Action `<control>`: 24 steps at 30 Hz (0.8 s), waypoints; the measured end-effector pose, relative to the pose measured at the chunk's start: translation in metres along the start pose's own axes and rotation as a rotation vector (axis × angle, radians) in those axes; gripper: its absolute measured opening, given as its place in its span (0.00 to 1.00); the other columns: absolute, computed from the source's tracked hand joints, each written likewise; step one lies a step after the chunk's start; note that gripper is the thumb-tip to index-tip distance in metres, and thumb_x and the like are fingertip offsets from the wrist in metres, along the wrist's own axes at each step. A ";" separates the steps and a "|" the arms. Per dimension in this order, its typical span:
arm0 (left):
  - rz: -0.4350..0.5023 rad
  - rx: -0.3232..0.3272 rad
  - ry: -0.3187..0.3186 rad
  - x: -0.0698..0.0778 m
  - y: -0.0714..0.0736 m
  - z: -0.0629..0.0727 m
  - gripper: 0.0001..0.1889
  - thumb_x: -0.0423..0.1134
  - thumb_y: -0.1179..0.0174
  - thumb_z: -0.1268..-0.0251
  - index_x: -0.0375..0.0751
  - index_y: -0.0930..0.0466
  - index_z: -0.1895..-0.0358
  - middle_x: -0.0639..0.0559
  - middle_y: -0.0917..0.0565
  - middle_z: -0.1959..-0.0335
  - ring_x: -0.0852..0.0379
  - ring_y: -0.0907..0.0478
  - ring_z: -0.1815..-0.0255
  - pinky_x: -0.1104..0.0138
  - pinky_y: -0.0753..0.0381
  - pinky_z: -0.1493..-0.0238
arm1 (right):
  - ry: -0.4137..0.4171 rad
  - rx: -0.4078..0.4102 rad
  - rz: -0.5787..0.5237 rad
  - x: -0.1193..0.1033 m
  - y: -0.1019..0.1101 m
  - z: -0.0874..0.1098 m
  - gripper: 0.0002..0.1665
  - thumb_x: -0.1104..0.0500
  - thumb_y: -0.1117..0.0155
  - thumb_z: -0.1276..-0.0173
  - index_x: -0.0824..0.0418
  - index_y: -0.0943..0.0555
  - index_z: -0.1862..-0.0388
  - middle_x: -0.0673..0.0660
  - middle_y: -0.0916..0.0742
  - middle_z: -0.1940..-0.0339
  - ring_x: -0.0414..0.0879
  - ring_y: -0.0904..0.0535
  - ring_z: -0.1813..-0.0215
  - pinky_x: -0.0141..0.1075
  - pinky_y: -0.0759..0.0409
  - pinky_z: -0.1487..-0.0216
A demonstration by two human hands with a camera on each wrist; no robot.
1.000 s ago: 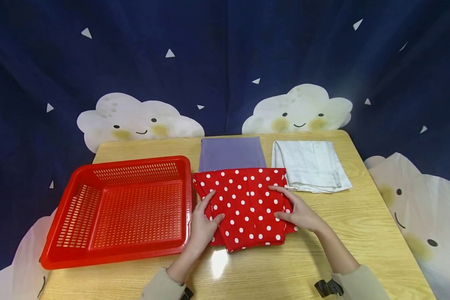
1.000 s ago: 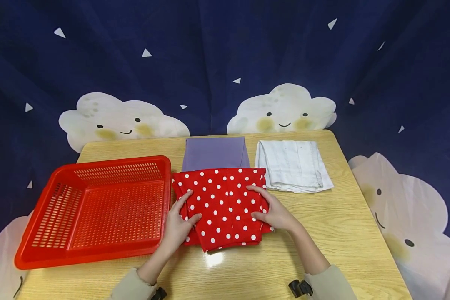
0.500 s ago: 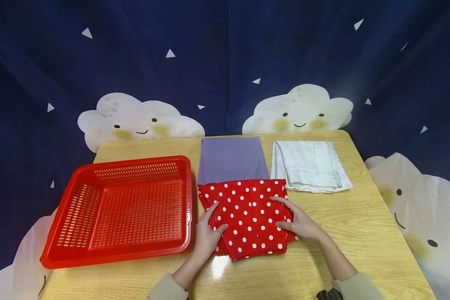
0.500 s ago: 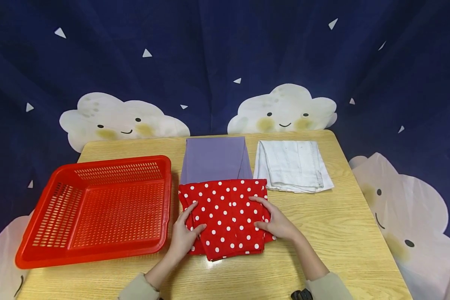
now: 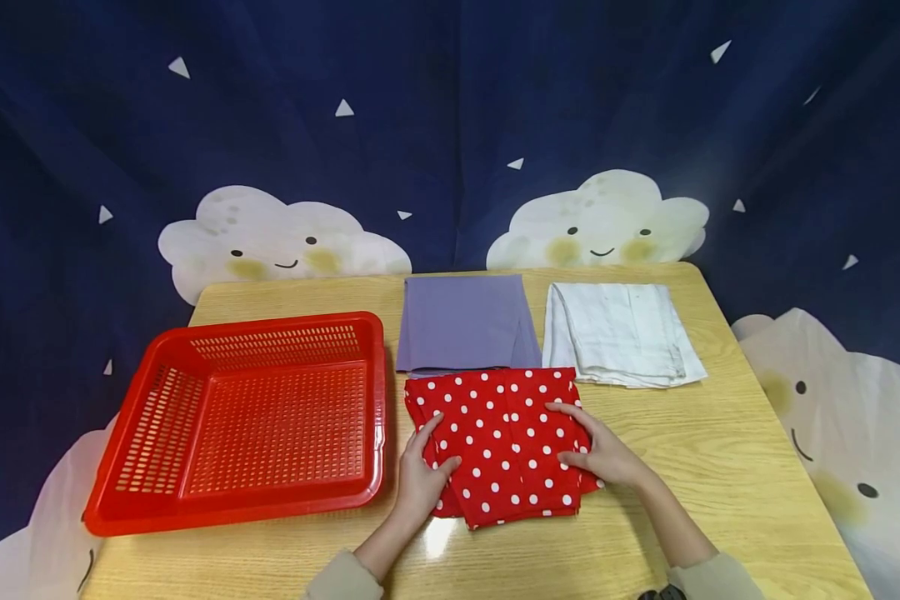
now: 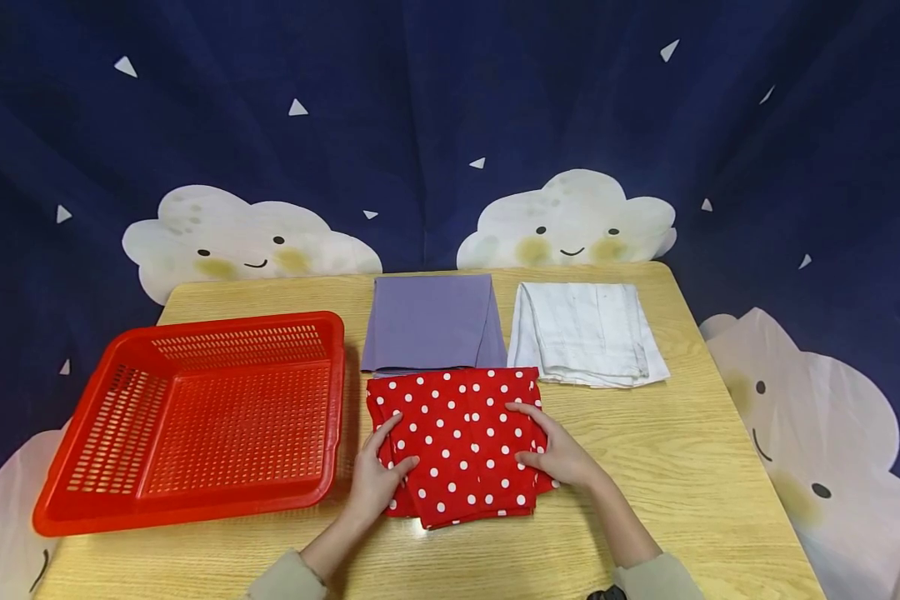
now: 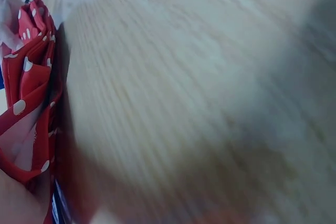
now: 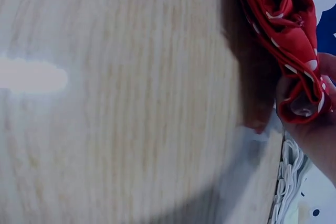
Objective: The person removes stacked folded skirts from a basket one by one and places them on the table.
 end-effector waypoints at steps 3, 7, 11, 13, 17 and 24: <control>-0.010 0.002 0.006 -0.003 -0.001 0.000 0.34 0.22 0.34 0.55 0.43 0.30 0.40 0.40 0.27 0.47 0.44 0.27 0.49 0.58 0.20 0.55 | -0.036 0.012 -0.002 0.006 0.000 0.001 0.40 0.66 0.35 0.44 0.49 0.38 0.33 0.66 0.32 0.41 0.59 0.31 0.44 0.38 0.20 0.59; -0.030 0.010 0.013 -0.007 -0.002 -0.001 0.34 0.22 0.34 0.56 0.44 0.29 0.40 0.41 0.26 0.48 0.44 0.26 0.50 0.57 0.21 0.55 | -0.075 0.014 -0.025 0.015 -0.002 0.002 0.41 0.65 0.34 0.44 0.49 0.38 0.33 0.67 0.33 0.40 0.60 0.32 0.44 0.39 0.19 0.60; -0.047 0.018 0.034 -0.011 -0.001 -0.002 0.34 0.22 0.34 0.56 0.45 0.29 0.41 0.42 0.26 0.49 0.45 0.26 0.50 0.57 0.21 0.55 | -0.123 0.010 -0.044 0.024 -0.005 0.002 0.41 0.64 0.33 0.45 0.47 0.38 0.33 0.66 0.33 0.40 0.59 0.32 0.44 0.39 0.19 0.60; -0.071 0.021 0.043 -0.013 -0.001 -0.002 0.34 0.22 0.33 0.57 0.45 0.28 0.41 0.42 0.26 0.50 0.44 0.26 0.51 0.56 0.21 0.55 | -0.127 0.007 -0.031 0.025 -0.006 0.002 0.41 0.64 0.33 0.45 0.46 0.38 0.33 0.66 0.33 0.40 0.59 0.32 0.44 0.39 0.19 0.60; -0.140 0.025 0.032 -0.014 0.000 -0.003 0.35 0.24 0.31 0.60 0.43 0.28 0.42 0.40 0.26 0.52 0.43 0.26 0.53 0.53 0.22 0.56 | -0.119 0.025 0.036 0.022 -0.005 0.001 0.41 0.63 0.33 0.45 0.47 0.38 0.34 0.66 0.33 0.40 0.60 0.33 0.43 0.39 0.20 0.59; -0.158 -0.016 0.000 -0.014 0.002 -0.006 0.35 0.28 0.29 0.60 0.41 0.28 0.42 0.38 0.26 0.53 0.42 0.26 0.54 0.52 0.24 0.54 | -0.091 0.052 0.217 0.012 -0.003 0.000 0.42 0.63 0.32 0.46 0.49 0.38 0.34 0.67 0.32 0.41 0.60 0.34 0.43 0.46 0.24 0.52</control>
Point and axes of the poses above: each hand's wrist, its own z-axis away from the middle knuckle, its own y-axis out of the back of the hand, x = y × z, the point moved 10 cm from there along -z, towards the middle knuckle
